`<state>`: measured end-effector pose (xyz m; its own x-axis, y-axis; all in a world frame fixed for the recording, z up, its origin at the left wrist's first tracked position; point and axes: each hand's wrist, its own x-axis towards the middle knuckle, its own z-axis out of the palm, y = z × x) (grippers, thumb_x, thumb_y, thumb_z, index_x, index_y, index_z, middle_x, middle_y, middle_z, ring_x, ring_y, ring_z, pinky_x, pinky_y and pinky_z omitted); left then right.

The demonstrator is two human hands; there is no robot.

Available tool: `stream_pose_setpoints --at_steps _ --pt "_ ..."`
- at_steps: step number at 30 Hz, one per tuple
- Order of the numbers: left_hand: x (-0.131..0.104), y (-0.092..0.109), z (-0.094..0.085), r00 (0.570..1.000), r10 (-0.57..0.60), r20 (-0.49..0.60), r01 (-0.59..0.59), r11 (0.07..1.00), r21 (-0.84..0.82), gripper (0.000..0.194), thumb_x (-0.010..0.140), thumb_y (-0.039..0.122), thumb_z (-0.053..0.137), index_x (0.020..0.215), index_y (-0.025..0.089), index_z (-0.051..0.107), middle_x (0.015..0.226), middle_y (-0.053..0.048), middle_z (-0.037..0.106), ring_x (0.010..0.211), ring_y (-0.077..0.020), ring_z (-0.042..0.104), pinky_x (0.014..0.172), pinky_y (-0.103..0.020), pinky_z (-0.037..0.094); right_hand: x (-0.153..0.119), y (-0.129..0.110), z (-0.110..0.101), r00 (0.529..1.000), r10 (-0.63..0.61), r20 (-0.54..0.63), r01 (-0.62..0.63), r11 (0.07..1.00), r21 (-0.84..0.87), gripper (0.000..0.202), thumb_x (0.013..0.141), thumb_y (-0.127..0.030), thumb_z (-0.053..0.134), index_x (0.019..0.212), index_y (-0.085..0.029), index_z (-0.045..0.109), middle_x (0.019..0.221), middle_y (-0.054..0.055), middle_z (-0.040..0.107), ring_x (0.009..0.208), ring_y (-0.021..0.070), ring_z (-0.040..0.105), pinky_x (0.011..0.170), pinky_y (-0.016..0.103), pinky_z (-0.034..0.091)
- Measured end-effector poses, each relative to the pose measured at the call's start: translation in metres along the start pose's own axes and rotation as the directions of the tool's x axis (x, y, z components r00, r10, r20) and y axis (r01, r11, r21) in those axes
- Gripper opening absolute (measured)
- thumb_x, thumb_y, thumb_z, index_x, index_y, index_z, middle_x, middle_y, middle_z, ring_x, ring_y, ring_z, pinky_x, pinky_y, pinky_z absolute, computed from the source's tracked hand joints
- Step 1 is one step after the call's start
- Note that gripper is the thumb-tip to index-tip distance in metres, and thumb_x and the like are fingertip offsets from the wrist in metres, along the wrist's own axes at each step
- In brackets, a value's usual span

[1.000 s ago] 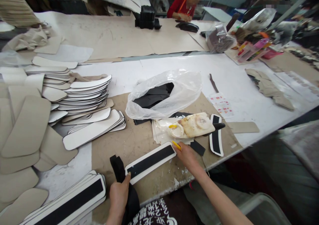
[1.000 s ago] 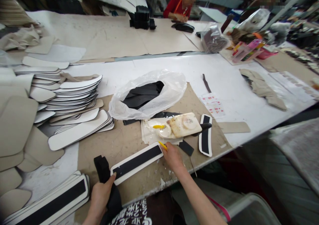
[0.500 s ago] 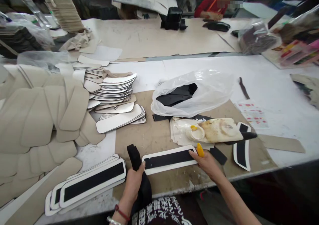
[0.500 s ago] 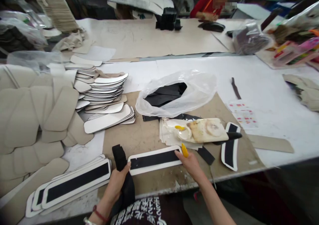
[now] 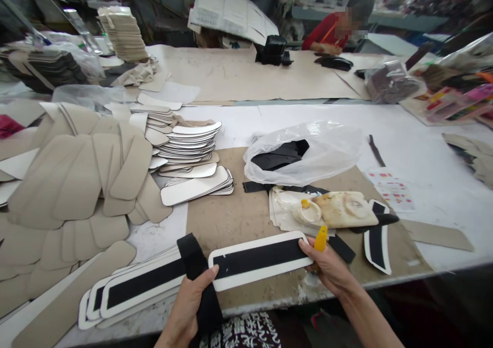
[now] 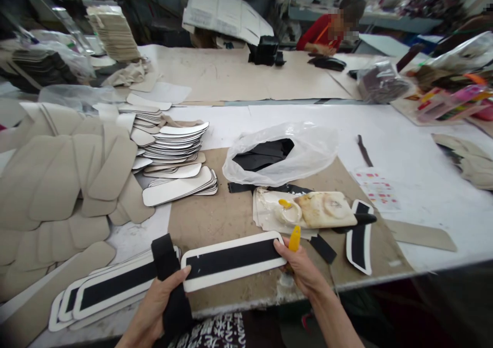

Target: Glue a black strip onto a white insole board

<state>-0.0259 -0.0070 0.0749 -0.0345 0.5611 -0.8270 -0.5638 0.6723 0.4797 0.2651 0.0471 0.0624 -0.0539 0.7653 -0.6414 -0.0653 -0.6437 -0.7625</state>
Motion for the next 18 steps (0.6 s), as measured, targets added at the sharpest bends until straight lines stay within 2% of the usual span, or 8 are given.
stream_pose_setpoints --at_steps 6,9,13,18 --pt "-0.015 0.015 -0.027 0.994 0.057 -0.098 -0.060 0.998 -0.029 0.049 0.062 0.025 0.072 0.106 0.010 0.057 0.089 -0.012 0.069 0.084 -0.0286 0.064 0.076 -0.041 0.052 0.010 -0.001 0.042 0.997 -0.038 0.073 0.039 0.999 -0.010 0.030 0.070 -0.044 0.064 0.069 -0.017 0.051 0.056 -0.005 0.037 0.048 0.0053 0.029 0.040 0.017 0.025" --pt "-0.020 0.019 -0.042 0.989 0.099 -0.110 -0.104 0.994 -0.041 0.053 0.062 0.026 0.072 0.110 0.010 0.055 0.092 -0.012 0.068 0.088 -0.0289 0.063 0.079 -0.041 0.050 0.013 -0.001 0.060 0.996 -0.048 0.070 0.057 0.990 -0.129 0.029 0.071 -0.046 0.061 0.073 -0.018 0.053 0.057 -0.005 0.038 0.049 0.0058 0.031 0.041 0.016 0.027" --pt "-0.022 0.018 -0.062 0.972 0.176 -0.158 -0.184 0.982 -0.037 0.058 0.062 0.026 0.072 0.115 0.013 0.052 0.098 -0.010 0.067 0.093 -0.0259 0.061 0.087 -0.038 0.047 0.011 -0.005 0.084 0.996 -0.085 0.024 0.088 0.933 -0.348 0.031 0.070 -0.049 0.059 0.071 -0.018 0.053 0.058 -0.004 0.041 0.052 0.0085 0.038 0.043 0.018 0.033" --pt "-0.023 0.017 -0.081 0.956 0.209 -0.205 -0.229 0.970 -0.079 0.061 0.065 0.023 0.070 0.121 0.016 0.046 0.103 -0.009 0.066 0.098 -0.0235 0.059 0.091 -0.035 0.044 0.003 -0.010 0.112 0.989 -0.145 0.009 0.134 0.882 -0.451 0.032 0.068 -0.050 0.057 0.066 -0.019 0.051 0.055 -0.004 0.039 0.050 0.0104 0.040 0.041 0.021 0.038"
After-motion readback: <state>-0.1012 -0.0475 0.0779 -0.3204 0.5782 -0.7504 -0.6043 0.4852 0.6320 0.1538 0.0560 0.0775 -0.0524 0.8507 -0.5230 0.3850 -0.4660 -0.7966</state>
